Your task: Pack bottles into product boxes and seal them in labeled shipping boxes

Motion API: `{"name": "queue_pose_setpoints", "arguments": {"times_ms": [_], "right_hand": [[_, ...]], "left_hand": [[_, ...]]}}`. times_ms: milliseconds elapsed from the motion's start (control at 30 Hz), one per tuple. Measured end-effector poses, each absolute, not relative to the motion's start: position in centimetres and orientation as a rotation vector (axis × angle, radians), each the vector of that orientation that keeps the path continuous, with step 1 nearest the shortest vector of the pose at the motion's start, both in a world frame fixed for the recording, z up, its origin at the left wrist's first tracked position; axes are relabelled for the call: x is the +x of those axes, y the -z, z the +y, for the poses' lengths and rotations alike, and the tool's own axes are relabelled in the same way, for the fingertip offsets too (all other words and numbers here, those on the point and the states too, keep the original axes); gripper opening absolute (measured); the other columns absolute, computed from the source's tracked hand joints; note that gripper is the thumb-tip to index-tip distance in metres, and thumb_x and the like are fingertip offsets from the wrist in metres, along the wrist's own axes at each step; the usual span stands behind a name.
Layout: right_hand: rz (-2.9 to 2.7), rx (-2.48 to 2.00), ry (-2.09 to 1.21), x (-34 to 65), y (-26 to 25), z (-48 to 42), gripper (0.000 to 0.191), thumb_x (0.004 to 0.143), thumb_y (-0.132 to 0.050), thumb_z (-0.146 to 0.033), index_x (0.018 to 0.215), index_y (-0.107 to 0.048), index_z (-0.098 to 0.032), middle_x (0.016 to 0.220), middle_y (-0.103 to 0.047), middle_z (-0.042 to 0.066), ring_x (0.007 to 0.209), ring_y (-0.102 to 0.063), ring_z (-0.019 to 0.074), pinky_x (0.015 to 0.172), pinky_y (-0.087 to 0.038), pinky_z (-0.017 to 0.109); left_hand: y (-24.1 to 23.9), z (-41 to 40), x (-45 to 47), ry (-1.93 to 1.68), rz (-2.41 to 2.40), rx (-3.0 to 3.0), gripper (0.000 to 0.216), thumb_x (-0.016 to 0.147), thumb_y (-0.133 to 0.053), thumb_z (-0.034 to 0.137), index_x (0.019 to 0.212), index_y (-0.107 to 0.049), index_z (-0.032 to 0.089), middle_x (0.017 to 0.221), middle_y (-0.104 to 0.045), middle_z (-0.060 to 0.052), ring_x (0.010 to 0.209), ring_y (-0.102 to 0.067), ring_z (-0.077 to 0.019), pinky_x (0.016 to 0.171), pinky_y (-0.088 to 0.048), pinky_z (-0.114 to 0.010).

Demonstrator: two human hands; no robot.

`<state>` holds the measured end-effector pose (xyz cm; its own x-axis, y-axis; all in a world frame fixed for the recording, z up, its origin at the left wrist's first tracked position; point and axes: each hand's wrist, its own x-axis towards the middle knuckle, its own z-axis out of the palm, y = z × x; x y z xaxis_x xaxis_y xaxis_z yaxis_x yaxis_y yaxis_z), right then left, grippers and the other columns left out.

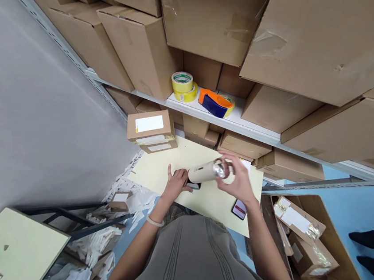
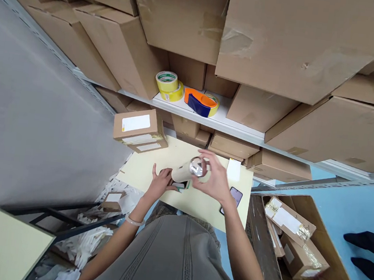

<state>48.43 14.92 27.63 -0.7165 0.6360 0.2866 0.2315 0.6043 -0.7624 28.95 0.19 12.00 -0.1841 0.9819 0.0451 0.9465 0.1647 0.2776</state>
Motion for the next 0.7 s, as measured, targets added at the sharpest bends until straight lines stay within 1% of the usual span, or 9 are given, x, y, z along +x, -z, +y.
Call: {"name": "queue_pose_setpoints", "arguments": {"times_ms": [67, 167, 233, 333, 433, 500, 600, 700], "right_hand": [[-2.075, -0.766, -0.968, 50.4, -28.5, 15.2, 0.048, 0.069, -0.065, -0.027, 0.115, -0.053, -0.023, 0.130, -0.057, 0.012, 0.103, -0.060, 0.0250, 0.076, -0.052, 0.034], [-1.805, -0.931, -0.902, 52.9, -27.9, 14.8, 0.045, 0.072, -0.064, -0.031, 0.114, -0.053, -0.023, 0.129, -0.058, 0.010, 0.080, -0.059, 0.0163, 0.066, -0.051, 0.030], [-1.701, -1.031, -0.842, 54.1, -26.6, 14.0, 0.045, 0.072, -0.065, -0.032, 0.115, -0.054, -0.023, 0.127, -0.060, 0.009, 0.068, -0.053, 0.0118, 0.062, -0.050, 0.027], [-1.669, -1.146, -0.766, 55.3, -24.4, 12.4, 0.047, 0.069, -0.067, -0.031, 0.113, -0.055, -0.022, 0.125, -0.061, 0.010, 0.067, -0.053, 0.0114, 0.063, -0.053, 0.028], [-1.704, -1.237, -0.735, 56.5, -22.4, 11.0, 0.048, 0.067, -0.068, -0.030, 0.113, -0.056, -0.021, 0.126, -0.062, 0.010, 0.071, -0.057, 0.0129, 0.071, -0.056, 0.032], [-1.714, -1.283, -0.752, 57.2, -21.4, 10.3, 0.049, 0.067, -0.069, -0.031, 0.113, -0.056, -0.021, 0.124, -0.063, 0.010, 0.070, -0.058, 0.0130, 0.073, -0.057, 0.033], [-1.689, -1.308, -0.810, 57.8, -20.5, 9.6, 0.050, 0.068, -0.068, -0.034, 0.114, -0.055, -0.020, 0.115, -0.066, 0.010, 0.064, -0.056, 0.0121, 0.068, -0.057, 0.032], [-1.686, -1.328, -0.834, 57.9, -20.3, 9.4, 0.049, 0.067, -0.069, -0.036, 0.111, -0.056, -0.021, 0.098, -0.068, 0.005, 0.062, -0.057, 0.0126, 0.063, -0.056, 0.029]], "left_hand": [[-12.0, -0.1, 29.0, -0.341, 2.259, 1.938, 0.063, 0.081, -0.066, 0.054, 0.134, -0.052, 0.026, 0.117, -0.061, -0.010, 0.114, -0.057, -0.0286, 0.114, 0.002, -0.070], [-12.1, -0.3, 28.9, -0.270, 2.259, 1.976, 0.072, 0.079, -0.070, 0.051, 0.141, -0.045, 0.026, 0.114, -0.061, -0.009, 0.112, -0.058, -0.0282, 0.115, -0.005, -0.067], [-12.3, -0.2, 28.5, -0.232, 2.285, 1.991, 0.071, 0.080, -0.069, 0.051, 0.142, -0.045, 0.027, 0.113, -0.061, -0.009, 0.111, -0.058, -0.0280, 0.116, -0.008, -0.066], [-12.8, 0.3, 27.3, -0.197, 2.382, 1.967, 0.064, 0.084, -0.064, 0.050, 0.140, -0.048, 0.026, 0.113, -0.061, -0.010, 0.108, -0.059, -0.0282, 0.116, -0.009, -0.065], [-13.1, 1.0, 25.8, -0.171, 2.500, 1.919, 0.058, 0.088, -0.059, 0.047, 0.139, -0.049, 0.023, 0.114, -0.062, -0.012, 0.108, -0.058, -0.0287, 0.115, -0.006, -0.066], [-13.2, 1.4, 24.9, -0.168, 2.562, 1.892, 0.055, 0.089, -0.057, 0.044, 0.139, -0.050, 0.021, 0.115, -0.062, -0.014, 0.109, -0.057, -0.0294, 0.115, -0.005, -0.066], [-12.9, 1.9, 24.0, -0.184, 2.642, 1.805, 0.054, 0.091, -0.053, 0.042, 0.139, -0.050, 0.018, 0.115, -0.062, -0.016, 0.109, -0.058, -0.0303, 0.114, -0.005, -0.067], [-12.6, 2.0, 23.7, -0.219, 2.687, 1.711, 0.056, 0.092, -0.051, 0.042, 0.141, -0.047, 0.016, 0.116, -0.062, -0.017, 0.111, -0.058, -0.0314, 0.114, -0.005, -0.068]]}}
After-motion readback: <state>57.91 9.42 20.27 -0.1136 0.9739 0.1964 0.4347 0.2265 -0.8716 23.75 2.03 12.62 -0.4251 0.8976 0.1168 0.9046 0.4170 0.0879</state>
